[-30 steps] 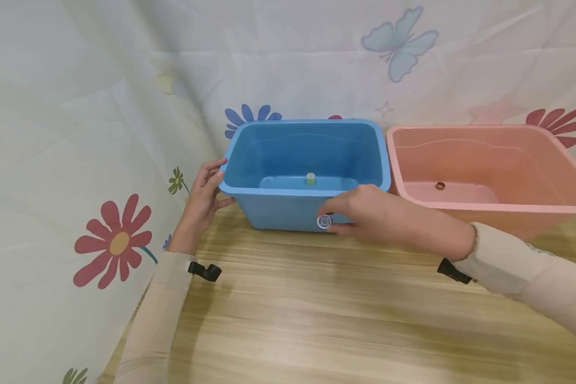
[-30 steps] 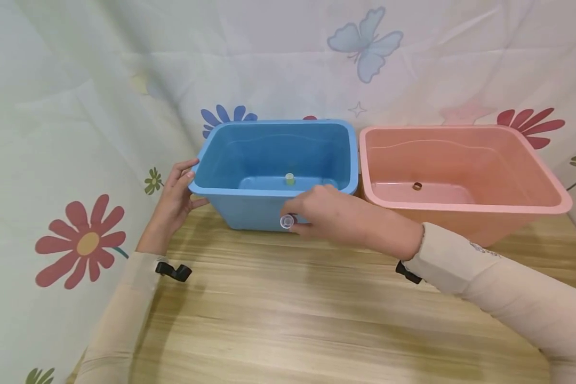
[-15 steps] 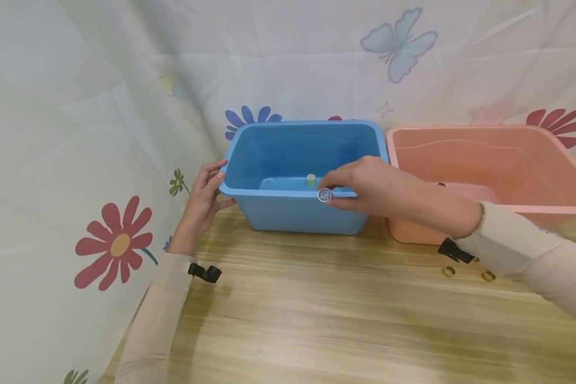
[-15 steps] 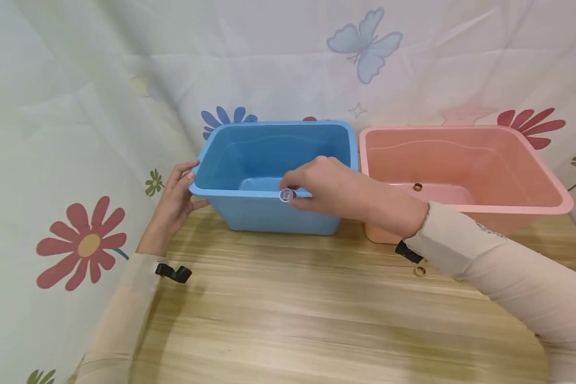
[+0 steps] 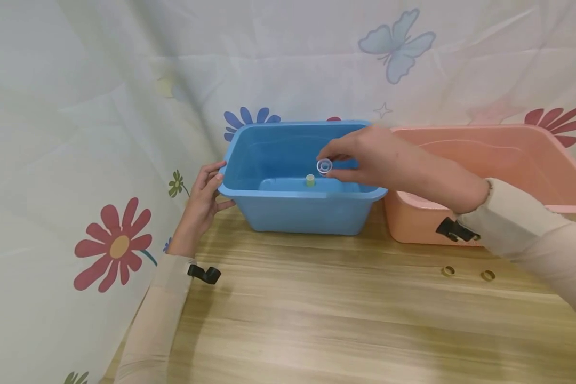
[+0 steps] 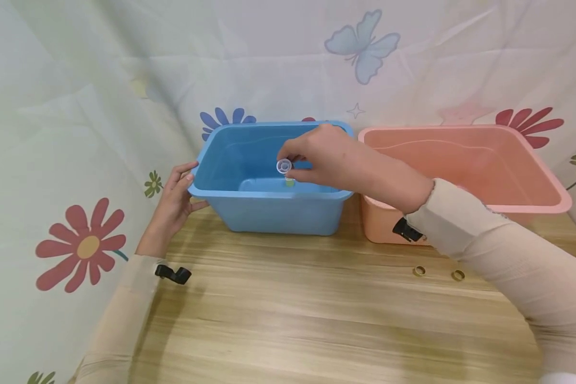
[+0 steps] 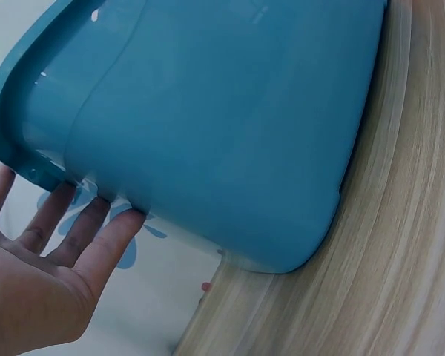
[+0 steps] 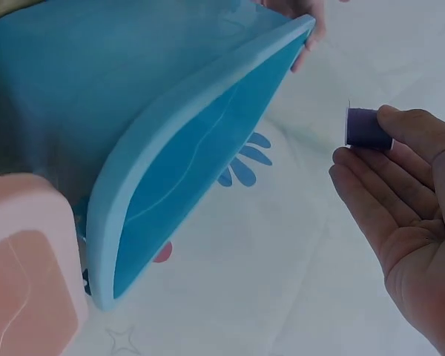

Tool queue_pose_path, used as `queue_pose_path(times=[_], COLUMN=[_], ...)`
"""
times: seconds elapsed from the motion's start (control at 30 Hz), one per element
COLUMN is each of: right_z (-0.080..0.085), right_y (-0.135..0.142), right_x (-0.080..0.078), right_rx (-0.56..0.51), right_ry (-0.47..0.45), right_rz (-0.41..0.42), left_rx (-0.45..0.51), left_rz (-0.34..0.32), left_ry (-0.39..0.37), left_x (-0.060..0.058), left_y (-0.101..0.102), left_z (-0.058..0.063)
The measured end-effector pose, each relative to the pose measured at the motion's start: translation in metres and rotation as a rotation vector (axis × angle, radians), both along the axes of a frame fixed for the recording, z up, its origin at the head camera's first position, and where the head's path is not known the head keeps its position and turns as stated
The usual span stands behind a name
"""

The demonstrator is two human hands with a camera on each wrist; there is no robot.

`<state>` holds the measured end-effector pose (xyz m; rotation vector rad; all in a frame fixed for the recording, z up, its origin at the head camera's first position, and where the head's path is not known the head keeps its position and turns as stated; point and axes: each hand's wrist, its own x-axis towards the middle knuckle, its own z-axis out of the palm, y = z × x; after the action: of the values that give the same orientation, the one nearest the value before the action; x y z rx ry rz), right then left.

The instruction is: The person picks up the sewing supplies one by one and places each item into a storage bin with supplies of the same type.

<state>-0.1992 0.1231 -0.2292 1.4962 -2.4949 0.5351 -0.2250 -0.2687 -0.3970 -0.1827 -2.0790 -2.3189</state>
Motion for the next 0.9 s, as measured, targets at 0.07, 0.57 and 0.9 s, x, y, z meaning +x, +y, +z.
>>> queue_pose_path(times=[0.07, 0.57, 0.9], right_z=[0.003, 0.020, 0.026], right_y=[0.000, -0.003, -0.004], right_x=[-0.003, -0.025, -0.046], right_rx=[-0.004, -0.035, -0.019], right_ry=[0.002, -0.036, -0.107], right_rz=[-0.002, -0.061, -0.160], left_rx=[0.001, -0.022, -0.024], left_rz=[-0.001, -0.008, -0.008], left_ry=[-0.002, 0.004, 0.006], left_x=[0.000, 0.001, 0.001], left_y=[0.000, 0.000, 0.000], left_z=[0.000, 0.002, 0.002])
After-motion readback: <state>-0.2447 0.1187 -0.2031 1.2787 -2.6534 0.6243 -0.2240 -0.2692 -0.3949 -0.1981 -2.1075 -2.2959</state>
